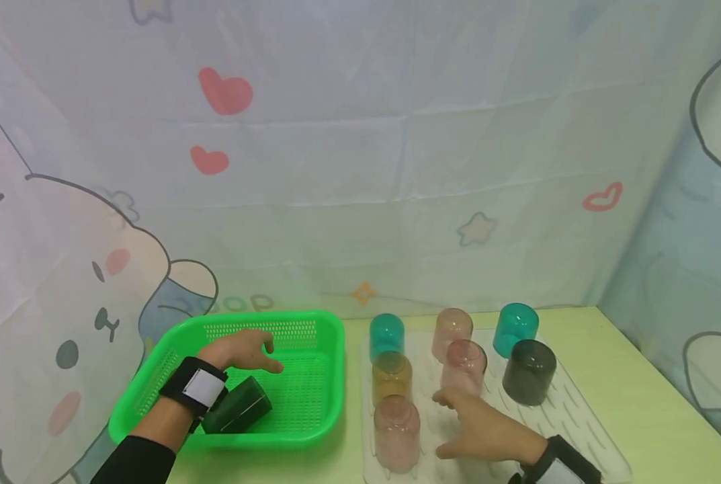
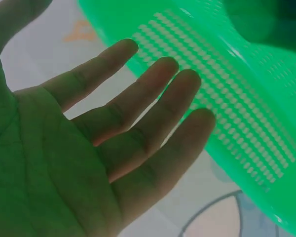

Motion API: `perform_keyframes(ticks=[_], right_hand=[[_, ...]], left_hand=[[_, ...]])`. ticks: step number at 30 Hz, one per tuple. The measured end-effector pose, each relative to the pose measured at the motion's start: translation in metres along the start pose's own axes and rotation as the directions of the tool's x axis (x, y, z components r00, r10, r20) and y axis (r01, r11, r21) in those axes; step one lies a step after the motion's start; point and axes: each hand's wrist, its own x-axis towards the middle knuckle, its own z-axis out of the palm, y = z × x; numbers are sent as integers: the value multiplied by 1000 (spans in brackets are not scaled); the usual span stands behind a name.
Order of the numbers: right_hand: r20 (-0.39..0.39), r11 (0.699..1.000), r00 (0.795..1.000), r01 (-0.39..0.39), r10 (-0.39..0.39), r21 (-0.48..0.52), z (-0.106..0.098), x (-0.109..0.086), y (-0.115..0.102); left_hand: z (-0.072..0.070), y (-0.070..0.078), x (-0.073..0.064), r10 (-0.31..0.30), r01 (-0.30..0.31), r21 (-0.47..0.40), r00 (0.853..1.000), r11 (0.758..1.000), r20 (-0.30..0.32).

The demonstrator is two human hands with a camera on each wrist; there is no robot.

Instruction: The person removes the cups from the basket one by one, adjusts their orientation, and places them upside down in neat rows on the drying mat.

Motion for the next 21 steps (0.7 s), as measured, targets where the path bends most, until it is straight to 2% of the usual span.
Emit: perform_keyframes(ticks=[5,10,16,21], right_hand=[[40,996,999,17,-13,-83,-25,-12,5],[42,994,998,-37,41,-106,-40,-19,14],[58,994,997,-40,46,-102,-53,-23,24],[18,989,998,-59,62,-137,-60,-24,32]], left_hand=[[4,-7,10,-95,87,117,993,989,65],[12,-13,16,-212,190,177,970,966,117],[24,-19,26,-272,233,250,953,940,134],[33,-20,33,-322,273,269,934,924,158]])
